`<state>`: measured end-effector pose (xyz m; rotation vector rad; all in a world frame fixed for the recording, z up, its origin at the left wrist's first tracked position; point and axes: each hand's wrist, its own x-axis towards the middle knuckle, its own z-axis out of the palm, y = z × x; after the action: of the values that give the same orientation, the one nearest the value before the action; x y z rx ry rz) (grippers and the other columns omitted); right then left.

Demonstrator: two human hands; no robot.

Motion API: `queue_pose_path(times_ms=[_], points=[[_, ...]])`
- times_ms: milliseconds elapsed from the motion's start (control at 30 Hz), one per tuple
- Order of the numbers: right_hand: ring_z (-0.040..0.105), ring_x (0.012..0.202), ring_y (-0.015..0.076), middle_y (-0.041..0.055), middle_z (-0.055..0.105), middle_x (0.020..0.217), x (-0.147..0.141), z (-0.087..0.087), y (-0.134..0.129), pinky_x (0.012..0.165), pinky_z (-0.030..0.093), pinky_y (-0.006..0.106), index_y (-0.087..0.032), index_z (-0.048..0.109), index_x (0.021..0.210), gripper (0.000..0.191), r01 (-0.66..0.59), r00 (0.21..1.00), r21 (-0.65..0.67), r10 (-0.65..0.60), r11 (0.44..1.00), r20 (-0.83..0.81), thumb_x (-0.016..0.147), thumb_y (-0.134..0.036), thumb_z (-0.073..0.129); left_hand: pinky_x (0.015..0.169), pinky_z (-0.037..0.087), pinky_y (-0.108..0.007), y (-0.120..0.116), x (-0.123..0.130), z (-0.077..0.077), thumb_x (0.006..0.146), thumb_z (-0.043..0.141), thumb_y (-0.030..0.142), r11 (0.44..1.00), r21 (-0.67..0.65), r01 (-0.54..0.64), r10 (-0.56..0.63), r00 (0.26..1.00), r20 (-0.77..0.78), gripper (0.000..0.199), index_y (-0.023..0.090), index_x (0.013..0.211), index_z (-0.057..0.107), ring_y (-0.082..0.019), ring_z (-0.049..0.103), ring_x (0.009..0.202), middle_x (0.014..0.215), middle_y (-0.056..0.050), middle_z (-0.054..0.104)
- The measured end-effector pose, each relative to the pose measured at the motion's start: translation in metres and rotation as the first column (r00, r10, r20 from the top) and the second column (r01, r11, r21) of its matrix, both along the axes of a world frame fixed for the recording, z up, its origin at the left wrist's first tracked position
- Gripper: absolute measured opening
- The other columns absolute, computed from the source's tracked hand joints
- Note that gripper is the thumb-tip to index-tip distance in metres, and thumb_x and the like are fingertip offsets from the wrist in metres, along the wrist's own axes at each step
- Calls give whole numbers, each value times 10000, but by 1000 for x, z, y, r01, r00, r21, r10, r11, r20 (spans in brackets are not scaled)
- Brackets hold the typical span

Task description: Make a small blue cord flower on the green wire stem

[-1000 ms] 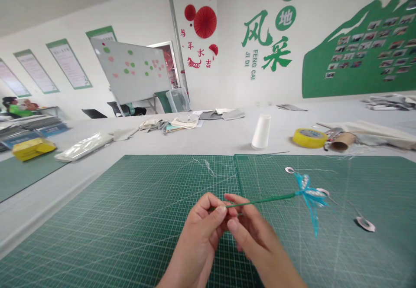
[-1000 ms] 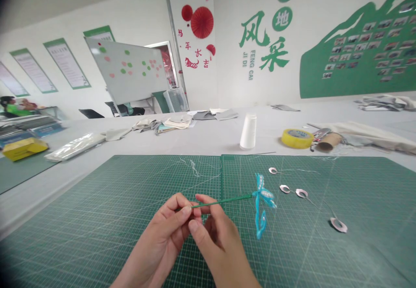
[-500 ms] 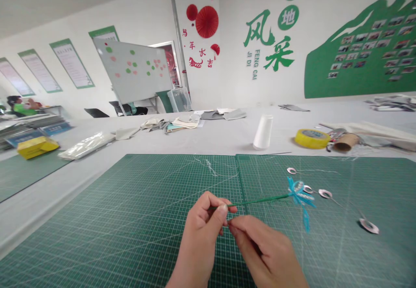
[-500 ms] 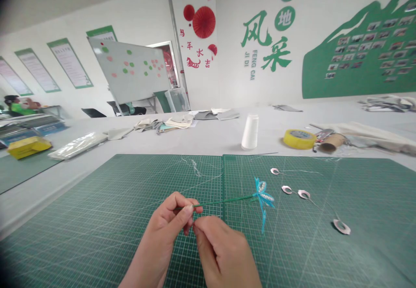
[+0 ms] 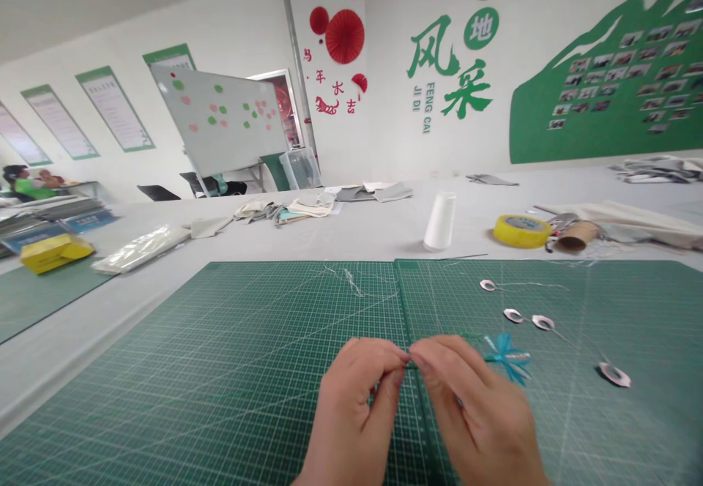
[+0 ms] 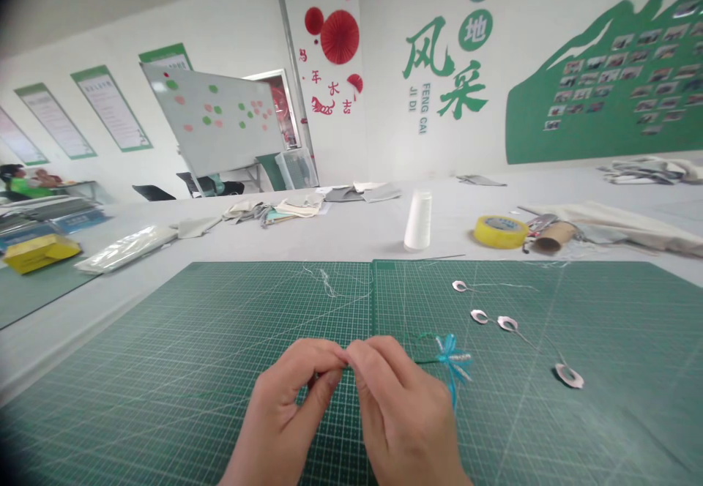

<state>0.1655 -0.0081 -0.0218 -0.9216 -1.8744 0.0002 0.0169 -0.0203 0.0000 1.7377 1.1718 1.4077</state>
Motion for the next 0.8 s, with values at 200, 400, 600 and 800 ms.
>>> queue_pose_path(times_ms=[200, 400, 600, 800], points=[[669, 567, 191, 51, 689, 716, 2, -1, 4, 504, 468, 291, -163, 585, 1029, 181, 171, 971, 91, -184, 981, 153, 957, -165, 419, 725, 465, -312, 0, 2, 1, 855, 558, 78, 997, 38, 70, -68, 996, -53, 213, 208, 757, 695, -213, 621, 811, 866, -63, 678], [680, 561, 205, 71, 718, 716, 4, 3, 6, 475, 463, 301, -141, 615, 989, 244, 198, 945, 208, -243, 958, 219, 964, -158, 373, 657, 436, -283, 0, 3, 1, 811, 555, 78, 991, -98, 90, -95, 994, -53, 174, 202, 759, 665, -198, 598, 743, 823, -47, 670], [673, 521, 203, 73, 722, 686, 1, 4, 3, 437, 463, 307, -134, 635, 974, 288, 173, 934, 255, -241, 951, 264, 965, -170, 350, 546, 361, -260, 0, 2, 4, 852, 540, 202, 949, -306, 80, -114, 989, -94, 196, 192, 667, 605, -152, 486, 566, 609, 2, 565], [679, 521, 210, 76, 722, 675, 1, 3, 4, 427, 466, 313, -128, 648, 951, 291, 186, 931, 256, -254, 949, 264, 961, -155, 359, 516, 347, -249, 2, -2, 3, 858, 526, 238, 900, -424, 101, -125, 992, -29, 226, 191, 638, 546, -135, 440, 528, 585, 23, 490]])
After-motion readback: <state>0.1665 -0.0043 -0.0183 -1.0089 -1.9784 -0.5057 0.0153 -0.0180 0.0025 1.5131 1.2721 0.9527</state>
